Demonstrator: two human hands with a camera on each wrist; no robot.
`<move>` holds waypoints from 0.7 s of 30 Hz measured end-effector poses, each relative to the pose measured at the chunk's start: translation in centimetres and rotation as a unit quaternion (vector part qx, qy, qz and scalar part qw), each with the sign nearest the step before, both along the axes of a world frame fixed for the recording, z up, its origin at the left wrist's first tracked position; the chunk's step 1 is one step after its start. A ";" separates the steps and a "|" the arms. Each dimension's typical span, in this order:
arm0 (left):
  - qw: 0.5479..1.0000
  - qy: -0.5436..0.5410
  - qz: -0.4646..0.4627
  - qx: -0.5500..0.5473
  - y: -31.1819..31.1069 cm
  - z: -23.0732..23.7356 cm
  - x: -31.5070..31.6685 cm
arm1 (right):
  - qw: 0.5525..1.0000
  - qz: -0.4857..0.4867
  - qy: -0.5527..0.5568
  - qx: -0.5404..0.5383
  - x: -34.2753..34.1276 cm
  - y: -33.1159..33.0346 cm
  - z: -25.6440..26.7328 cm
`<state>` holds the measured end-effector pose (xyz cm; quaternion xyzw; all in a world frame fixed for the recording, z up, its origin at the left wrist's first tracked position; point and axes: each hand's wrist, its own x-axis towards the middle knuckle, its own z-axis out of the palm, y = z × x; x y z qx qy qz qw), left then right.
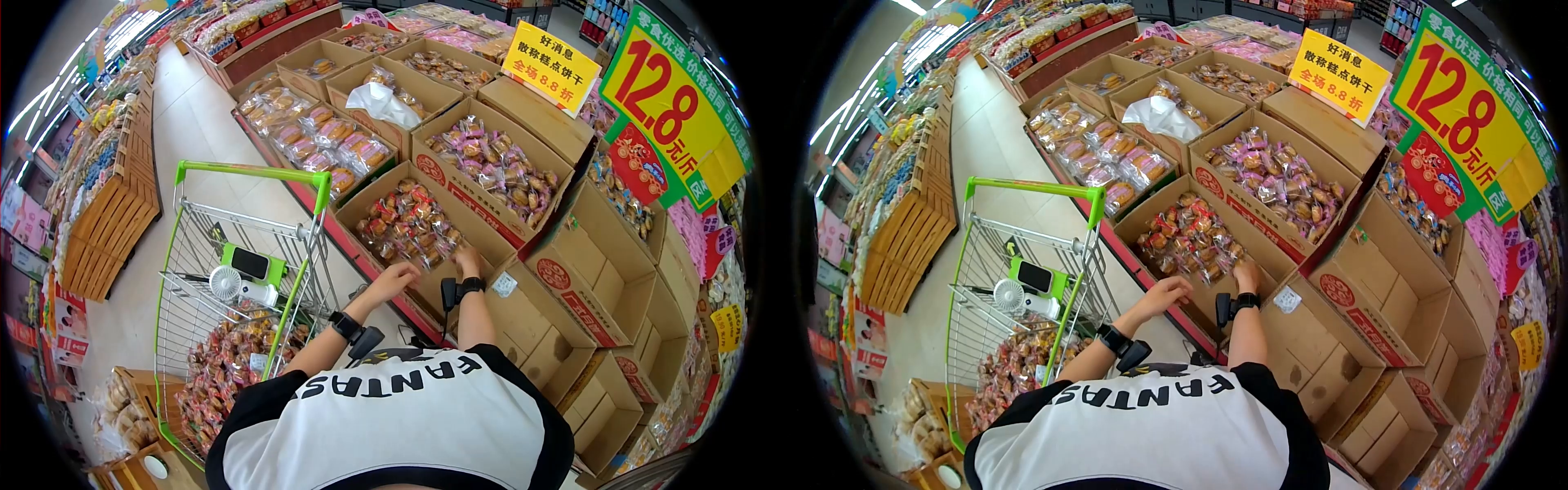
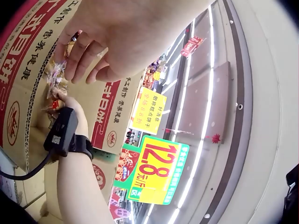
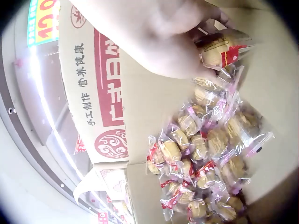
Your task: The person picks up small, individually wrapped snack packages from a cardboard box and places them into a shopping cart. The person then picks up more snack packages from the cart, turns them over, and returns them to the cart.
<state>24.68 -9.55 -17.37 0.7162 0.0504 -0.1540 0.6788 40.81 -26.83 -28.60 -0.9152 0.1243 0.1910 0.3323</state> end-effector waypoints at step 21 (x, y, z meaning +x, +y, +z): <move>0.972 0.019 0.208 -0.111 0.7 2.2 -0.9 | 0.860 0.360 -0.094 0.351 -6.0 5.7 12.1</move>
